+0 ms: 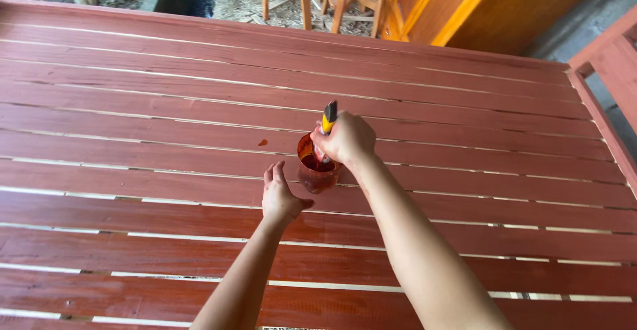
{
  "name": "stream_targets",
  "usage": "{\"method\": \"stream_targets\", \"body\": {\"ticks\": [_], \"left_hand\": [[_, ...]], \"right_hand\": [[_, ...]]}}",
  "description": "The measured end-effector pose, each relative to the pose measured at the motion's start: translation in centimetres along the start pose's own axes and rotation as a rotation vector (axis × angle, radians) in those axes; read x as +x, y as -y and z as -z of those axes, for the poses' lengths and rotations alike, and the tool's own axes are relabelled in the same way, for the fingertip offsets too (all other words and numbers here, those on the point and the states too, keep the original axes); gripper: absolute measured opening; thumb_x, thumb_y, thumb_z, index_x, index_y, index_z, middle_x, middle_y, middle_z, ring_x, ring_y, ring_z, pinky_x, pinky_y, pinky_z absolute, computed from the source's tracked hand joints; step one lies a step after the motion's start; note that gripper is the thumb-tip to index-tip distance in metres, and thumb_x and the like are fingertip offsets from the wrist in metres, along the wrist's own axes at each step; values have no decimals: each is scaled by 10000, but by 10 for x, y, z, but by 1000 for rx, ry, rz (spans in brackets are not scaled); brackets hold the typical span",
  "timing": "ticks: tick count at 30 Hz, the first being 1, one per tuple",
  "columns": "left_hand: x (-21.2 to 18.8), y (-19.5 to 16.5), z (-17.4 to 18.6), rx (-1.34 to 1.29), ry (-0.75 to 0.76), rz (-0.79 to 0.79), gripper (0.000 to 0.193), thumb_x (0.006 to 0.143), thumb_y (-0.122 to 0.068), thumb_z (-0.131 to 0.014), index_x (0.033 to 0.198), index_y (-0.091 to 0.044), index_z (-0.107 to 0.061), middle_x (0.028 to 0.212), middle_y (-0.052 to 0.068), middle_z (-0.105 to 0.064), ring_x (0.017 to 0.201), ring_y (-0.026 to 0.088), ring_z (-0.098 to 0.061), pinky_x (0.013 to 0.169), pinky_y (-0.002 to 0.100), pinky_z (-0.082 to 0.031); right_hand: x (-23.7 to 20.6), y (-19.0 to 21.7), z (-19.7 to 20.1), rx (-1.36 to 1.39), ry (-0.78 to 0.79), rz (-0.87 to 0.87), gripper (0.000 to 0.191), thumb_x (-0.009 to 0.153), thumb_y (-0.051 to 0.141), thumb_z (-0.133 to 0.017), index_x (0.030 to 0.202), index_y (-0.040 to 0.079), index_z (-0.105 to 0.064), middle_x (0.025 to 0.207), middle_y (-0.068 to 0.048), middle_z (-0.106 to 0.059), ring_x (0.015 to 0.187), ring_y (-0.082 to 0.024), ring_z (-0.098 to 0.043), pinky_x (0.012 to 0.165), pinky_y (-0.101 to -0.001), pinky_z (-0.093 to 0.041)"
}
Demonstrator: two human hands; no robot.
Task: The person applies reddish-brown stain to a slatted wooden surface using a small brush and a plastic cup. They repeatedly dip the brush into the cup and spread the stain along the slats, moving the cup as needed to reach different sections.
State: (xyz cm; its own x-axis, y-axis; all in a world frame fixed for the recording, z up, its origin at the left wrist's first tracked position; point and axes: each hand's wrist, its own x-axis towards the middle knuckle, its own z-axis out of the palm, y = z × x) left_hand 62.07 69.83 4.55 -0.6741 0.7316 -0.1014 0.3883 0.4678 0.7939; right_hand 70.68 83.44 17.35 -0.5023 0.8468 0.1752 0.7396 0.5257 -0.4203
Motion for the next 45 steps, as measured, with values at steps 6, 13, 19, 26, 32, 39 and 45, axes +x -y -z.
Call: {"method": "stream_targets", "body": {"ticks": [6,13,19,26,32,39,45], "left_hand": [[-10,-4,6,14,-17,65,1220,475,-222,-1019,1482,-154,-332,1577,110,-330,1375,319,-478,1091,405,-479],[6,-20,-8,-178,62,45,1309,477,-302,-1034,1521,-148,-259,1546,98,-369,1375,288,-480,1121,397,-453],[14,-24,-24,-382,0,-17,1163,477,-324,-980,1491,-216,-420,1465,67,-536,1328,271,-570,1090,416,-495],[15,-25,-17,-257,17,26,1079,523,-408,-974,1453,-230,-457,1449,76,-526,1329,326,-517,1103,463,-456],[13,-21,-20,-80,-17,-22,1098,540,-527,-953,1448,-195,-433,1477,70,-474,1392,277,-437,1173,553,-294],[8,-23,-21,-35,16,40,1020,581,-554,-925,1432,-242,-460,1520,-23,-455,1449,218,-344,1154,734,-185],[13,-26,-19,-14,37,72,1124,527,-582,-925,1473,-271,-406,1577,-27,-378,1492,231,-285,1073,833,-174]], "right_hand": [[4,9,-11,-51,51,-14,357,718,488,-803,845,158,-756,811,-104,-752,779,-321,-737,682,-451,-583],[3,7,-27,-222,187,-82,325,817,479,-758,886,162,-773,845,-122,-767,827,-332,-745,728,-452,-592],[7,12,-38,-334,278,-75,314,730,424,-802,955,208,-764,895,-91,-762,882,-324,-736,762,-474,-595],[3,-25,6,333,51,-71,399,724,440,-853,983,143,-789,946,-48,-813,859,-192,-789,763,-354,-613],[-18,-42,11,527,-152,-16,359,774,361,-854,947,56,-775,902,-66,-812,824,-158,-783,742,-320,-613],[-26,-28,45,149,-171,-283,350,759,425,-825,903,111,-772,785,-54,-781,714,-211,-765,657,-380,-592],[-23,-36,52,93,-278,-350,302,734,372,-841,859,104,-783,759,-80,-759,705,-247,-742,637,-407,-576]]}}
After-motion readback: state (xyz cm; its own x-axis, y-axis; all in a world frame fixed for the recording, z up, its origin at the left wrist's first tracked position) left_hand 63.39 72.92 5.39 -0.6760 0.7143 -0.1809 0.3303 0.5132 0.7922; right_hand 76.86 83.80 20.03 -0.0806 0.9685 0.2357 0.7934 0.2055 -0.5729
